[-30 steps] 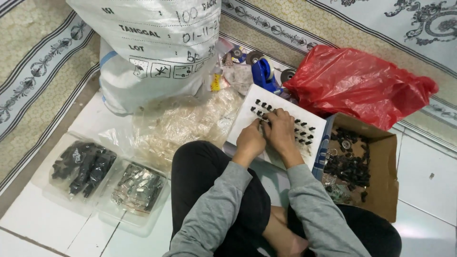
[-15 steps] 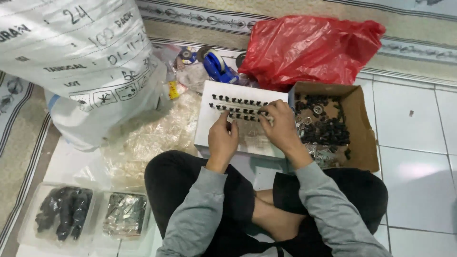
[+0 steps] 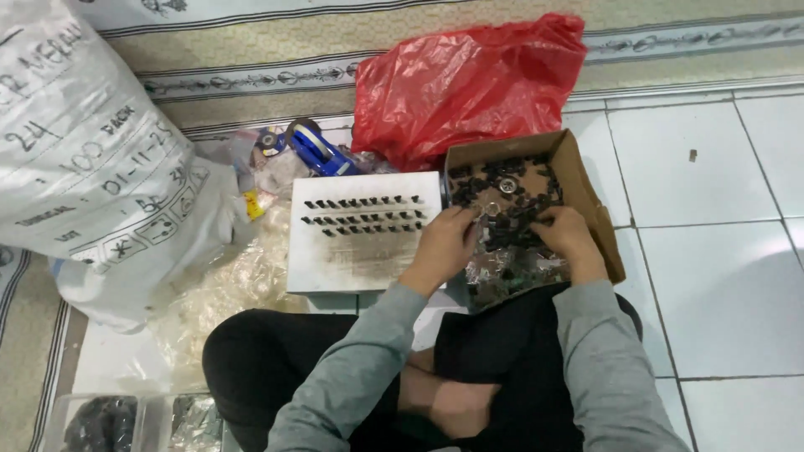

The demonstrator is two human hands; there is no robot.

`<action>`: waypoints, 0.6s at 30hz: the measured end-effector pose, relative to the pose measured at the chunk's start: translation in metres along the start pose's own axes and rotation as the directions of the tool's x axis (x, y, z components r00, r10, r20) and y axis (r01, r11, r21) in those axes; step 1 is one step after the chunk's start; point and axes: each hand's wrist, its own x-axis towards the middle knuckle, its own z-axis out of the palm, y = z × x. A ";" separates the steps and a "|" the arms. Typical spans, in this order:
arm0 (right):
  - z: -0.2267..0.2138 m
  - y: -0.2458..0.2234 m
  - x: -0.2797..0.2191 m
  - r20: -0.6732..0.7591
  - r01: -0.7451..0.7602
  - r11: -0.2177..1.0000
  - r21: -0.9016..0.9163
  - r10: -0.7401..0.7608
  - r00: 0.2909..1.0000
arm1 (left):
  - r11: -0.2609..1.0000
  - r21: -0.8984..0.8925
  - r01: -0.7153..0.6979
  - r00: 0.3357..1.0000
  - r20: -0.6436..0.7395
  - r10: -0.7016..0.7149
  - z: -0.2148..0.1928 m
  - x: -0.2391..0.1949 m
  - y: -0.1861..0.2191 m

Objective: The person sits on the floor and repeatedly picks small black plastic parts and metal fasteners from a cardboard box. They assemble the parts by hand and place the finished units into a white tray, continuing this process throughout the clip.

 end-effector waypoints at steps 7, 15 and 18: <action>0.017 -0.008 0.035 0.032 -0.094 0.973 0.209 0.089 0.996 | 0.982 0.112 0.151 0.919 0.349 -0.181 0.121 0.073 -0.058; -0.003 -0.047 0.034 0.076 -0.137 0.959 0.248 0.122 0.990 | 0.935 0.337 -0.106 0.932 0.361 -0.025 0.196 0.124 -0.074; 0.018 -0.029 0.057 0.084 -0.169 0.950 0.262 0.152 0.985 | 0.882 0.438 -0.174 0.953 0.302 0.038 0.238 0.131 -0.092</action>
